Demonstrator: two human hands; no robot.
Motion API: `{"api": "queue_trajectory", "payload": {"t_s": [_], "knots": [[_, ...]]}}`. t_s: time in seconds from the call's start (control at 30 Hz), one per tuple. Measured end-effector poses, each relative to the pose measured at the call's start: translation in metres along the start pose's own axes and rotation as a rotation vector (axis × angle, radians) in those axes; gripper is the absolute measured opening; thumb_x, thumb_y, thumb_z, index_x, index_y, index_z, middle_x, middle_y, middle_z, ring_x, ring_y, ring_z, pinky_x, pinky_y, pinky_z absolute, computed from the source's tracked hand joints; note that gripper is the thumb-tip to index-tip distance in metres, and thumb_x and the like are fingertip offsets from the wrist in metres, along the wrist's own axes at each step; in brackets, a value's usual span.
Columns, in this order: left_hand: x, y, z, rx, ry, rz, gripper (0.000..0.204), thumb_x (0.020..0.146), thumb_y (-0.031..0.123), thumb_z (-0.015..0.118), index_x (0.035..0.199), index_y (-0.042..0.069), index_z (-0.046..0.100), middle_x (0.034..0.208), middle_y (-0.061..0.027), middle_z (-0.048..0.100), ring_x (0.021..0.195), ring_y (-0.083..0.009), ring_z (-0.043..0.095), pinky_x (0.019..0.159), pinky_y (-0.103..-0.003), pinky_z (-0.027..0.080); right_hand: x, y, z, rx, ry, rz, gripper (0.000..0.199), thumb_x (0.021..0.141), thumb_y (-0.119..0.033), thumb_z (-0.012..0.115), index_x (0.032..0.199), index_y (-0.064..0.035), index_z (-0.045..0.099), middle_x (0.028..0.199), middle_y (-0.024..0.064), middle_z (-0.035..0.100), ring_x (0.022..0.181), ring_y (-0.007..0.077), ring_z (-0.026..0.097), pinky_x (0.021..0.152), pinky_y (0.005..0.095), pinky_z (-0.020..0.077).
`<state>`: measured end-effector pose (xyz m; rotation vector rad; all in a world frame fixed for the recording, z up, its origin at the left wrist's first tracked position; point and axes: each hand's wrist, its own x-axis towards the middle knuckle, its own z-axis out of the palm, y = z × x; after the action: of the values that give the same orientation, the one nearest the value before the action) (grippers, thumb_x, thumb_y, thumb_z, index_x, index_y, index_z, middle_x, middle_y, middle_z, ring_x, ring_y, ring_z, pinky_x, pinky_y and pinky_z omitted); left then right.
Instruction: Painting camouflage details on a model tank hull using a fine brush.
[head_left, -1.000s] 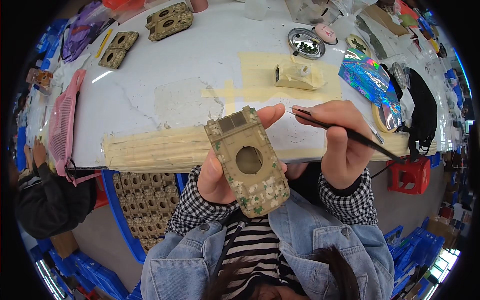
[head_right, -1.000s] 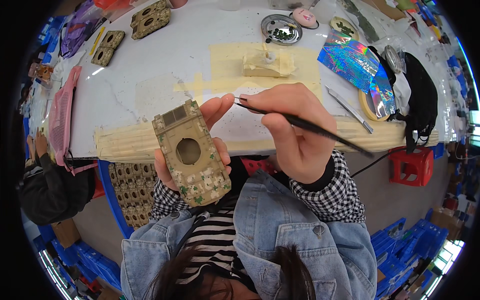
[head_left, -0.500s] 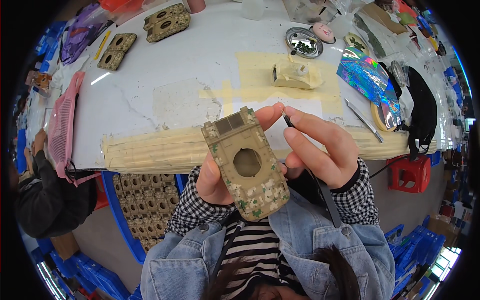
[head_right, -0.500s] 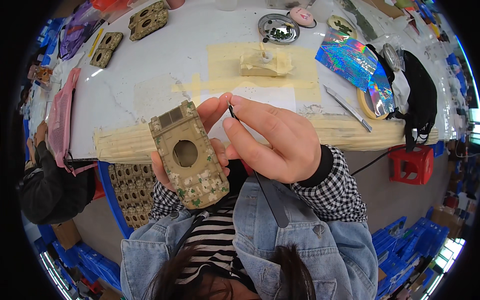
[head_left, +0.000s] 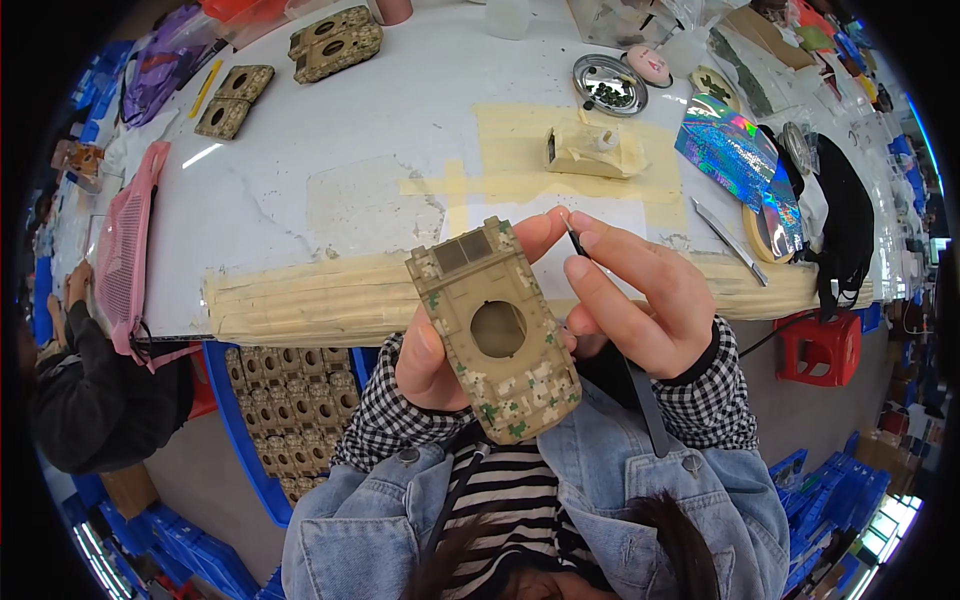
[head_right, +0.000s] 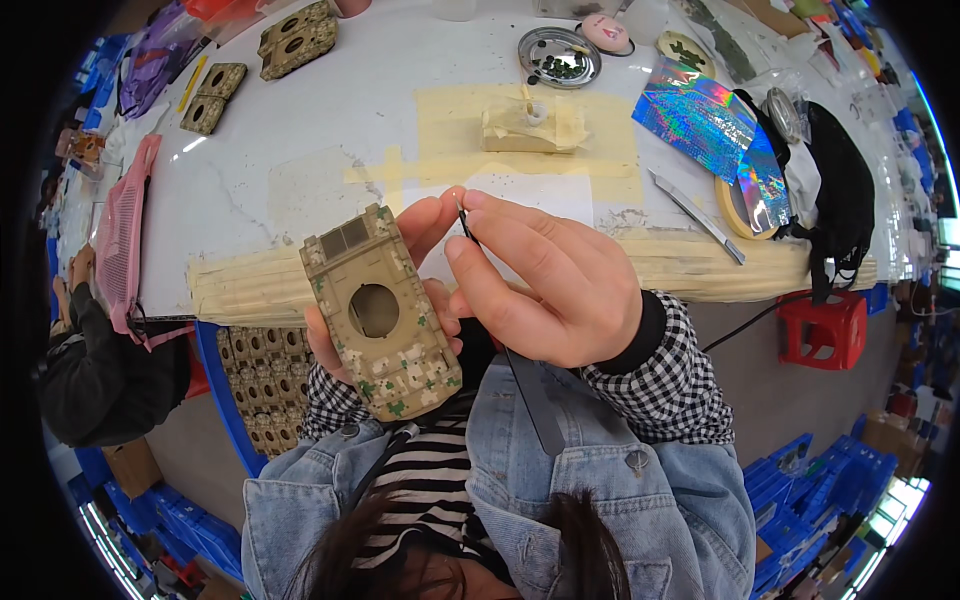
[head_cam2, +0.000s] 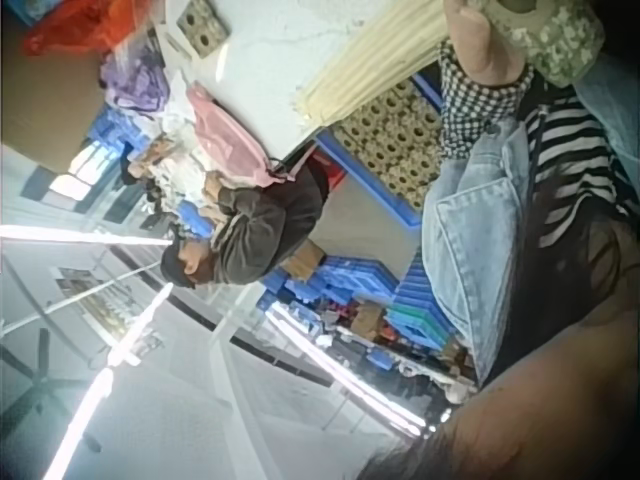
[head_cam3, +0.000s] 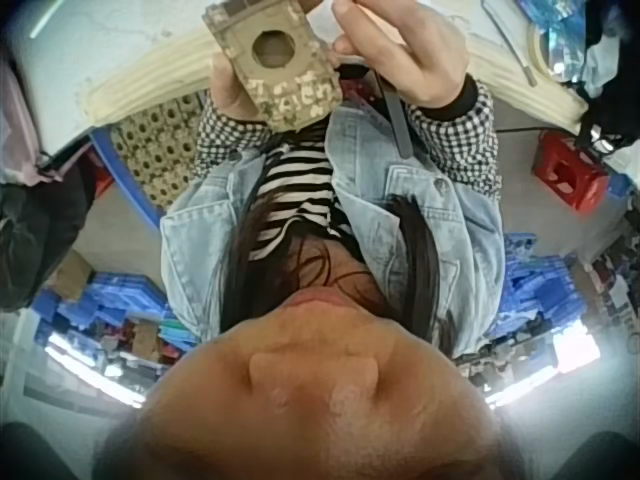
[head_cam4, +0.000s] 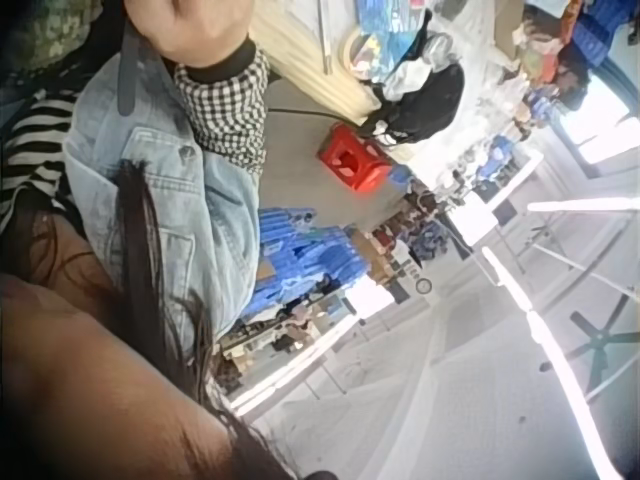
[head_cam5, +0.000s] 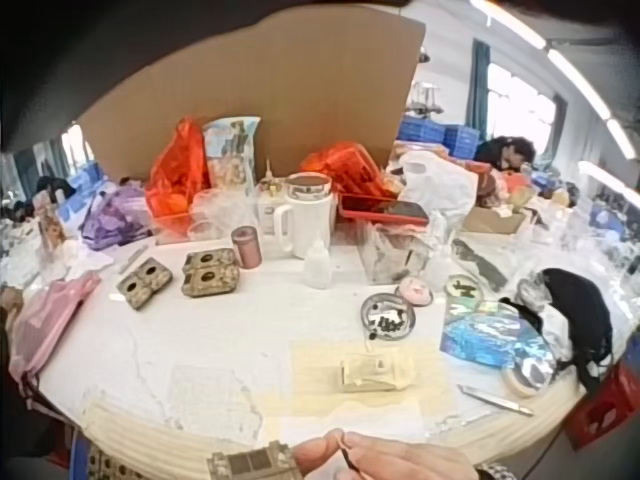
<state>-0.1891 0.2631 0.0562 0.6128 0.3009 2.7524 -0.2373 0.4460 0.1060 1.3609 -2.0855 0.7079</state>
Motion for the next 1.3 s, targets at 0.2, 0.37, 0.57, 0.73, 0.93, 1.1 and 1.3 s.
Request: {"api": "queue_trajectory", "payload": {"t_s": [0.2,0.37,0.57,0.73,0.93,1.1,1.3], "knots": [[-0.001,0.002,0.004,0.102,0.076,-0.022,0.094,0.082,0.052,0.061,0.145,0.0,0.015,0.152,-0.0206,0.008,0.122,-0.0309,0.047,0.096,-0.044,0.044,0.001,-0.001,-0.004,0.075,0.003,0.068,0.025,0.087,-0.017,0.061,0.105,0.0016,0.06,0.113,0.0222,0.057,0.094,0.031,0.064,0.077,0.0351,0.0549],[-0.001,0.002,-0.001,0.097,0.067,-0.03,0.093,0.081,0.053,0.061,0.145,0.003,0.016,0.151,-0.0223,0.008,0.118,-0.0303,0.05,0.093,-0.044,0.047,-0.002,-0.006,0.003,0.699,0.308,0.567,0.024,0.095,-0.017,0.051,0.1,0.0046,0.059,0.103,0.0179,0.061,0.087,0.0232,0.065,0.078,0.0319,0.0536],[0.0,0.002,-0.001,0.26,0.079,-0.042,0.097,0.081,0.061,0.055,0.145,0.001,0.013,0.148,-0.0293,0.005,0.098,-0.0333,0.06,0.072,-0.041,0.055,0.004,-0.007,0.006,0.948,0.341,0.912,0.035,0.101,-0.026,0.037,0.1,0.0059,0.052,0.09,0.0152,0.061,0.083,0.0259,0.068,0.075,0.0341,0.0565],[0.0,-0.001,-0.004,0.336,0.082,-0.012,0.099,0.082,0.063,0.052,0.145,0.0,0.011,0.147,-0.0324,0.005,0.088,-0.0359,0.064,0.06,-0.04,0.058,0.006,-0.009,0.008,0.985,0.362,0.951,0.035,0.101,-0.025,0.037,0.099,0.0061,0.052,0.086,0.0154,0.063,0.082,0.0261,0.068,0.073,0.0342,0.0571],[0.0,0.002,-0.001,0.431,0.096,-0.047,0.101,0.081,0.066,0.049,0.144,-0.003,0.01,0.146,-0.0327,0.007,0.085,-0.0347,0.064,0.058,-0.037,0.058,0.007,-0.01,0.008,0.979,0.372,0.94,0.035,0.101,-0.025,0.037,0.098,0.0062,0.052,0.086,0.0154,0.062,0.081,0.0257,0.068,0.072,0.035,0.0577],[-0.002,0.0,-0.002,0.444,0.113,-0.035,0.101,0.082,0.066,0.049,0.144,-0.002,0.009,0.146,-0.033,0.009,0.084,-0.0348,0.064,0.059,-0.038,0.058,0.007,-0.011,0.007,0.966,0.362,0.928,0.035,0.101,-0.026,0.038,0.097,0.0064,0.052,0.086,0.0154,0.062,0.079,0.0252,0.068,0.072,0.0359,0.058],[-0.001,0.003,0.0,0.469,0.1,-0.066,0.098,0.083,0.063,0.05,0.144,-0.001,0.009,0.146,-0.0323,0.01,0.087,-0.0359,0.063,0.061,-0.041,0.058,0.007,-0.01,0.004,0.972,0.348,0.935,0.036,0.101,-0.027,0.037,0.097,0.0066,0.052,0.087,0.0157,0.062,0.078,0.0255,0.068,0.071,0.0365,0.0583]]}}
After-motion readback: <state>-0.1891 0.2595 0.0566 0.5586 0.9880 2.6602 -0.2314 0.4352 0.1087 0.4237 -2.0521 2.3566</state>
